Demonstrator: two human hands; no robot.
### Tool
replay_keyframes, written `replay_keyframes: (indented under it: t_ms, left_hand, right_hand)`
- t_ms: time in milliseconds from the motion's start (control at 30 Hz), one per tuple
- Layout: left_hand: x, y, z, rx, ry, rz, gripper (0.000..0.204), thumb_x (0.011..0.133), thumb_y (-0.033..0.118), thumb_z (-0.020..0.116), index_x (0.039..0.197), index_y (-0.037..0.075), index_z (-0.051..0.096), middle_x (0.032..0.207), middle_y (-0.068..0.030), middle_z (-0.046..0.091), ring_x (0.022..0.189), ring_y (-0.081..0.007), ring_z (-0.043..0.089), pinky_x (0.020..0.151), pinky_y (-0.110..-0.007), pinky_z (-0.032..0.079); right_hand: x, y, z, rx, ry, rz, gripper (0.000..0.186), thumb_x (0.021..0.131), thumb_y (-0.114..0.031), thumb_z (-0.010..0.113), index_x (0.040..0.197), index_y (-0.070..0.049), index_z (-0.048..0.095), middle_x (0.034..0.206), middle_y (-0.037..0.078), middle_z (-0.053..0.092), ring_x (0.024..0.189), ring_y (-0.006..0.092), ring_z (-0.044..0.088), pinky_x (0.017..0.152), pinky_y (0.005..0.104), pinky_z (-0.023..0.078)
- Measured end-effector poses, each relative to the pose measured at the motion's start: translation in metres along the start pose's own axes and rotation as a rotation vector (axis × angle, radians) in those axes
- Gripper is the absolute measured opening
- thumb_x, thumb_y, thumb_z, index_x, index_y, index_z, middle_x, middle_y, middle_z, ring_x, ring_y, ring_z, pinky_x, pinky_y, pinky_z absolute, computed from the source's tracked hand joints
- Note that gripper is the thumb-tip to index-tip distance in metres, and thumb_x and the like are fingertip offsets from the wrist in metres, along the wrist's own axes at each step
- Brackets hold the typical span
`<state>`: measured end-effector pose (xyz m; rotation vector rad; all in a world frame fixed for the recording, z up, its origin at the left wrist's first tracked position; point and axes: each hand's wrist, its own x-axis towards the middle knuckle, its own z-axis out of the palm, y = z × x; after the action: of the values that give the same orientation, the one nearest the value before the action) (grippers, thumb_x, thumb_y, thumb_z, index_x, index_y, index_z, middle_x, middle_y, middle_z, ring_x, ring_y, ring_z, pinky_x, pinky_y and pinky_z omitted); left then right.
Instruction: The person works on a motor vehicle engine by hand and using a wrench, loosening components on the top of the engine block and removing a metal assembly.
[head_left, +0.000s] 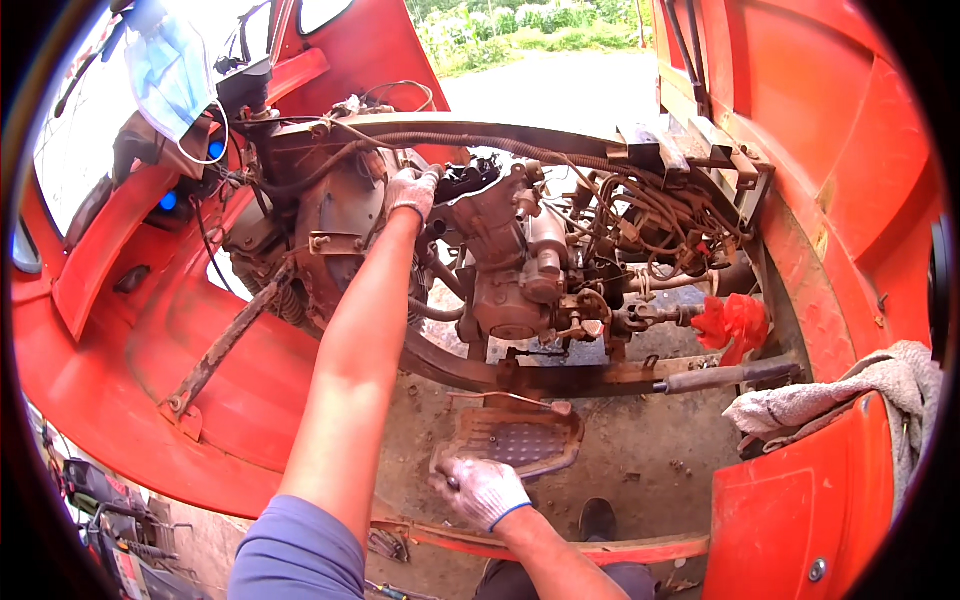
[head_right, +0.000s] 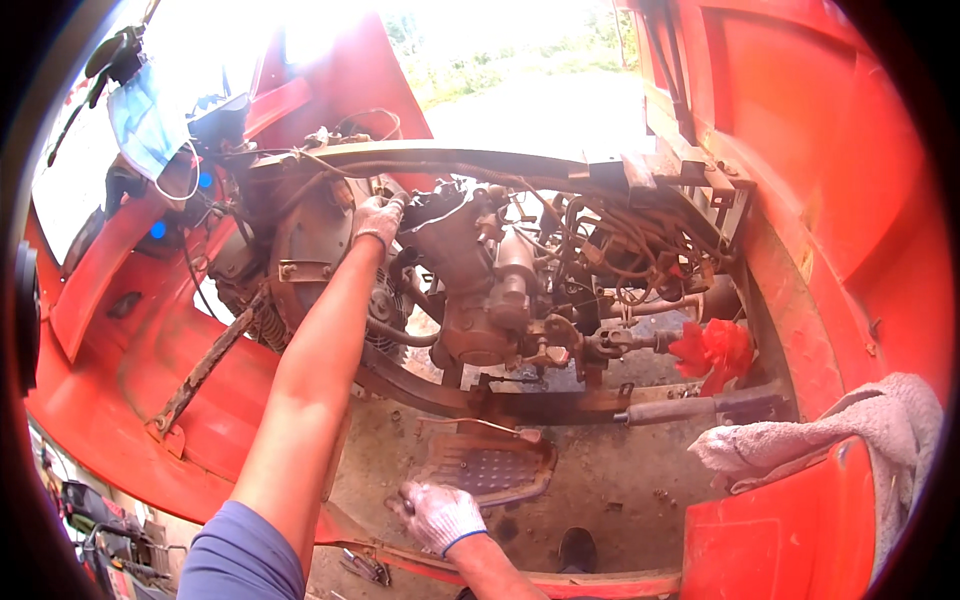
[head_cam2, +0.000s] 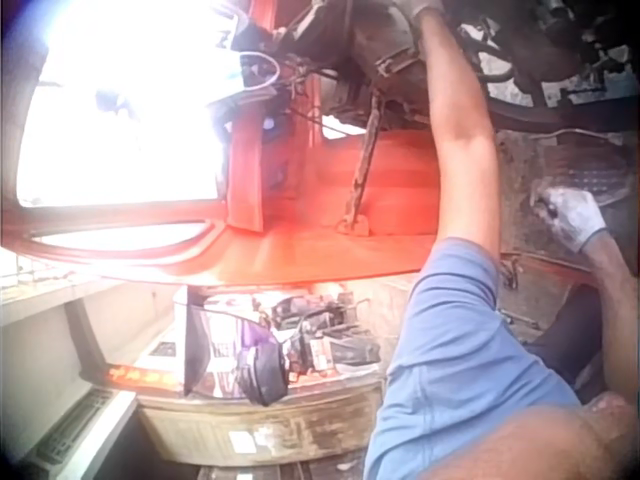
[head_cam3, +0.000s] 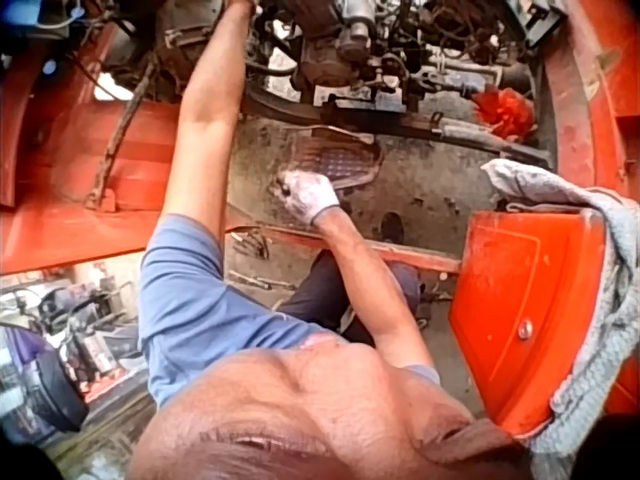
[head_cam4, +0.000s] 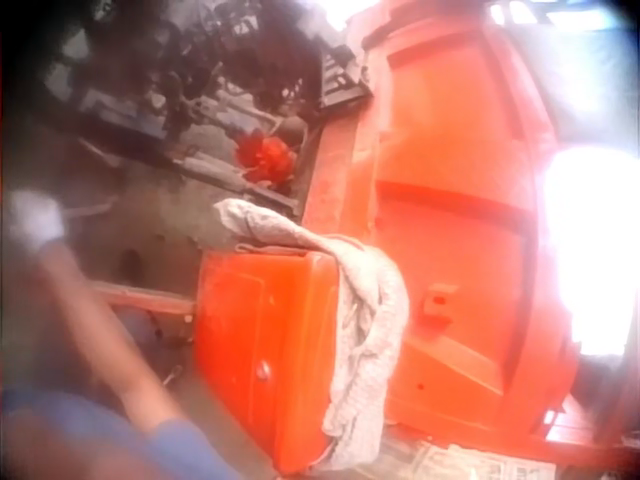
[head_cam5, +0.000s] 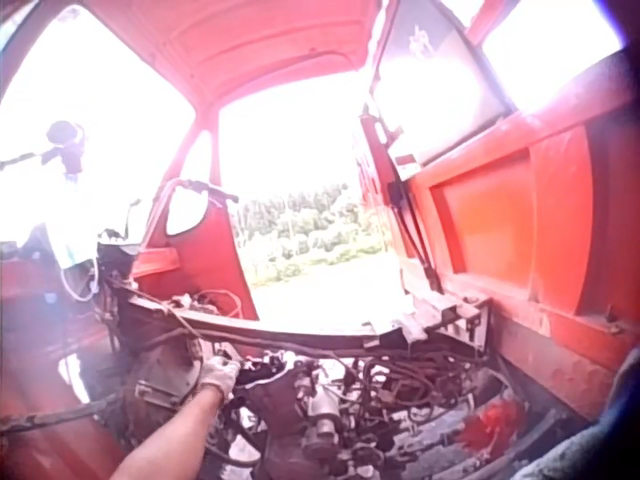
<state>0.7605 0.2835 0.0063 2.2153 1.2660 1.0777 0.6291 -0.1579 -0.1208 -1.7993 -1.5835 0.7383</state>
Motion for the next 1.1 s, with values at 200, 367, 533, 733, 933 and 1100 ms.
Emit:
replay_keyframes:
  t_ms: [200,367,533,733,933,1100]
  left_hand:
    - [0.024,-0.031,-0.006,-0.073,-0.047,0.032,0.046,0.097,0.047,0.068,0.105,0.002,0.076,0.09,-0.0099,0.073,0.079,-0.0207,0.066,0.075,-0.038,0.052]
    - [-0.006,0.011,0.003,0.081,0.042,-0.01,0.05,0.097,0.049,0.065,0.103,0.001,0.076,0.091,-0.0144,0.074,0.082,-0.0264,0.067,0.079,-0.042,0.052]
    - [0.021,-0.029,-0.01,-0.037,0.007,0.025,0.048,0.095,0.046,0.065,0.097,0.0,0.076,0.09,-0.0181,0.074,0.081,-0.0282,0.066,0.079,-0.043,0.051]
    - [-0.003,0.01,0.006,0.034,0.022,-0.002,0.042,0.093,0.04,0.064,0.099,0.0,0.076,0.091,-0.0196,0.074,0.085,-0.0307,0.069,0.082,-0.043,0.052]
    - [0.017,-0.008,-0.006,0.175,-0.048,0.092,0.046,0.097,0.043,0.059,0.105,0.0,0.073,0.112,-0.0241,0.074,0.106,-0.0417,0.07,0.093,-0.047,0.053]
    - [-0.006,0.023,-0.014,0.507,-0.069,0.363,0.025,0.101,0.019,0.055,0.112,0.004,0.071,0.111,-0.0219,0.073,0.111,-0.0395,0.07,0.095,-0.048,0.056]
  right_hand:
    - [0.0,-0.006,-0.001,0.027,-0.009,-0.023,0.042,0.103,-0.049,0.057,0.1,-0.01,0.07,0.095,0.018,0.076,0.093,0.0383,0.074,0.081,0.0516,0.058]
    - [0.0,0.003,-0.001,0.008,0.002,0.006,0.042,0.103,-0.049,0.057,0.1,-0.009,0.069,0.094,0.019,0.076,0.092,0.0394,0.073,0.081,0.0519,0.058]
    - [0.001,-0.008,-0.002,0.045,-0.021,-0.021,0.041,0.103,-0.049,0.057,0.099,-0.01,0.07,0.094,0.019,0.075,0.092,0.0393,0.073,0.081,0.0519,0.058]
    - [-0.001,0.0,-0.005,0.008,0.012,0.015,0.041,0.103,-0.049,0.057,0.099,-0.01,0.07,0.094,0.018,0.076,0.092,0.0385,0.073,0.081,0.0515,0.058]
    - [-0.001,-0.005,-0.004,0.023,-0.001,-0.005,0.041,0.103,-0.048,0.057,0.099,-0.01,0.071,0.095,0.017,0.076,0.093,0.0374,0.074,0.081,0.0507,0.058]
    - [-0.002,0.0,0.0,0.013,0.026,-0.004,0.041,0.103,-0.048,0.058,0.099,-0.01,0.071,0.095,0.017,0.076,0.093,0.0374,0.074,0.081,0.0505,0.058]
